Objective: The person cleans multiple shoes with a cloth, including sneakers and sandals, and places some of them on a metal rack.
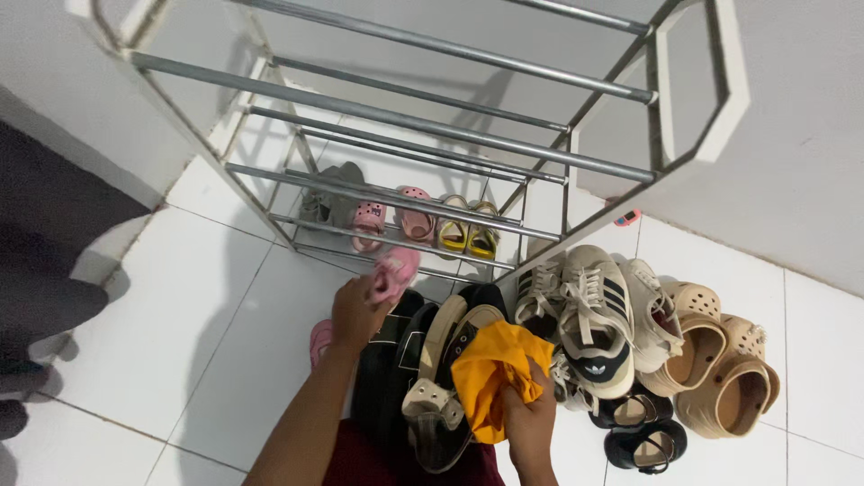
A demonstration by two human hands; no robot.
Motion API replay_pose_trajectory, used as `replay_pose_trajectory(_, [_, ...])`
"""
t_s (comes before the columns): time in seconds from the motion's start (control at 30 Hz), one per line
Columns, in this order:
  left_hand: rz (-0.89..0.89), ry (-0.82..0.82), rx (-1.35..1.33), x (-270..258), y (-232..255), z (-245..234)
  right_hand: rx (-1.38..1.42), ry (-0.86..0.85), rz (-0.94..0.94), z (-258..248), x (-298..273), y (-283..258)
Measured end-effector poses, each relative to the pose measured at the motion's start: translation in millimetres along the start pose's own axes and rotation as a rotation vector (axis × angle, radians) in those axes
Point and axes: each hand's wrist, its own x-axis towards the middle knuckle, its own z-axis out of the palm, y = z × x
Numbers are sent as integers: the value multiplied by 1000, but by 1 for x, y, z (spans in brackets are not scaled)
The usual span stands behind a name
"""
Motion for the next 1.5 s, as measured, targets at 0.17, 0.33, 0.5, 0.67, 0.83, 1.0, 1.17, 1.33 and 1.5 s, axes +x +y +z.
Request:
replay_pose_trajectory(0.17, [-523, -160, 81, -76, 8, -77, 22, 110, -184, -6, -33, -7])
replay_pose_trajectory(0.33, [-449, 59, 79, -137, 1, -110, 105, -26, -121, -5, -79, -28])
replay_pose_trajectory(0.5, [-351, 161, -219, -152, 53, -141, 140, -97, -242, 17, -121, -52])
replay_pose_trajectory(0.67, [-344, 96, -558, -175, 147, -180, 185, -166, -396, 52, -167, -106])
replay_pose_trajectory(0.83, [-251, 74, -760, -191, 204, -199, -226, -228, -872, 75, -203, -128])
replay_pose_trajectory(1.0, [-167, 301, -504, -192, 212, -224, -333, -235, -796, 60, -208, -84])
replay_pose_trajectory(1.17, [-233, 256, -405, -193, 200, -257, -508, -759, -220, 4, -195, -87])
replay_pose_trajectory(1.33, [147, 144, -332, -200, 206, -273, -224, -198, -464, 8, -201, -141])
replay_pose_trajectory(1.5, [139, -18, -152, -195, 225, -274, -597, -51, -1212, 60, -236, -116])
